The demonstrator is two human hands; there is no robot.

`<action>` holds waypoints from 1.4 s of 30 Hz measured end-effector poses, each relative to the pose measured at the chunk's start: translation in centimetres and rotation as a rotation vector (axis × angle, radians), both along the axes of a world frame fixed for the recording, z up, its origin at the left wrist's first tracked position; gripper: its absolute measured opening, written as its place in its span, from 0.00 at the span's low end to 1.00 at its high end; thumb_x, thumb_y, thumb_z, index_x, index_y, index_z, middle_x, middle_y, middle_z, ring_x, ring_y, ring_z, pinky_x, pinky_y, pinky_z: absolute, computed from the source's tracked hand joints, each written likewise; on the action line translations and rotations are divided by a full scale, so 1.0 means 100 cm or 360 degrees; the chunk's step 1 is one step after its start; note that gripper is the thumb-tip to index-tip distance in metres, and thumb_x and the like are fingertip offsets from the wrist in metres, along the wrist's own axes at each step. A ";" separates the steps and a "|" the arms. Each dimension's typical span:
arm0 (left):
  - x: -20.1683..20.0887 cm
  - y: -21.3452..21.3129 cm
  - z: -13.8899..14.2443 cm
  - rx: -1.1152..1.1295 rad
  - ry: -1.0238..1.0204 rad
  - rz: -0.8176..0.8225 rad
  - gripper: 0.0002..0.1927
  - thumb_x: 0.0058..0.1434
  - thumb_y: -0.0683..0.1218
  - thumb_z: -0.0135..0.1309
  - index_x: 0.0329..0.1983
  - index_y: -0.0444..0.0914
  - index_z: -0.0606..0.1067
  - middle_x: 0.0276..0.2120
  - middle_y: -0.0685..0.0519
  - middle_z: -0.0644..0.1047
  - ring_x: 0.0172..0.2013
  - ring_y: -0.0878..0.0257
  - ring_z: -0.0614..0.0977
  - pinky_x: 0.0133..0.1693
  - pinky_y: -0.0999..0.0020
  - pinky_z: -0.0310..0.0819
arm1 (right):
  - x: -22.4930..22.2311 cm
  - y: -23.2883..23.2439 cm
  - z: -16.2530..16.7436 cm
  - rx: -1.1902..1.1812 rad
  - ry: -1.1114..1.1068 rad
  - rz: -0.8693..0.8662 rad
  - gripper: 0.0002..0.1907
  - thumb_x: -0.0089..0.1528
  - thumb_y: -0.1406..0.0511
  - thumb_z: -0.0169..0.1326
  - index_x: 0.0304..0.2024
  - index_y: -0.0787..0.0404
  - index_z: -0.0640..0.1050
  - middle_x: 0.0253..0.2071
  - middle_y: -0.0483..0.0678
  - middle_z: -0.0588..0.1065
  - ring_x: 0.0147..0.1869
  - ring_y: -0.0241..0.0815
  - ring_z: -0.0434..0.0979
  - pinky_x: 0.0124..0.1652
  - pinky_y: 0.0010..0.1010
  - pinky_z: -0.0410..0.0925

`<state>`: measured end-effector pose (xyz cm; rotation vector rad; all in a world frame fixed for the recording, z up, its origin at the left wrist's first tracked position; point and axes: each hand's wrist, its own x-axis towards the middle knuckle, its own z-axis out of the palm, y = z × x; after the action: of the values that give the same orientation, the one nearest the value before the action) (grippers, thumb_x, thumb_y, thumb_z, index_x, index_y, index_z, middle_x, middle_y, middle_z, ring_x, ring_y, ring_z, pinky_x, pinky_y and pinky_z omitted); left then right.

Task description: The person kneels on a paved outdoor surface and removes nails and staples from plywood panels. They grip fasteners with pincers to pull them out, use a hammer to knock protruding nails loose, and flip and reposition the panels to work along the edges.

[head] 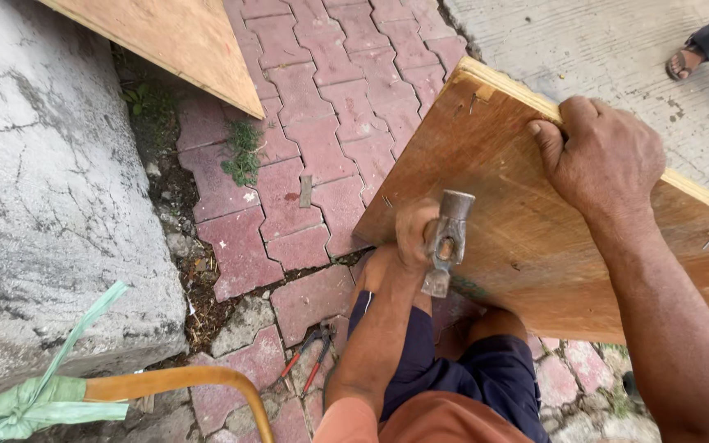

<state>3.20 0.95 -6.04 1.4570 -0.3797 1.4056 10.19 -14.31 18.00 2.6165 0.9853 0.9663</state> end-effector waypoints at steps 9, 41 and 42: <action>-0.011 0.027 0.025 0.0027 -0.0165 -0.0073 0.06 0.68 0.44 0.53 0.41 0.36 0.70 0.33 0.44 0.76 0.29 0.45 0.78 0.33 0.51 0.71 | 0.003 0.009 0.005 -0.0024 -0.0023 -0.0060 0.26 0.75 0.44 0.53 0.34 0.56 0.77 0.25 0.46 0.72 0.31 0.46 0.74 0.30 0.39 0.64; -0.034 -0.033 -0.018 -0.0967 0.0509 -0.0762 0.34 0.67 0.73 0.47 0.46 0.37 0.71 0.24 0.56 0.70 0.24 0.69 0.71 0.26 0.73 0.64 | 0.005 0.006 -0.002 -0.0018 0.0035 -0.0085 0.30 0.76 0.43 0.55 0.31 0.57 0.75 0.25 0.47 0.73 0.31 0.48 0.75 0.32 0.40 0.66; -0.031 -0.039 -0.022 -0.0999 0.0557 -0.0740 0.35 0.66 0.75 0.47 0.45 0.38 0.71 0.23 0.57 0.70 0.24 0.71 0.71 0.26 0.74 0.64 | 0.004 0.007 0.000 -0.0032 0.0059 -0.0112 0.30 0.77 0.43 0.55 0.30 0.58 0.75 0.25 0.47 0.73 0.31 0.48 0.75 0.32 0.41 0.66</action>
<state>0.10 -2.98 -8.26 0.9793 -0.0322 0.7717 10.61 -13.65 17.97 2.6421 0.8997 0.8904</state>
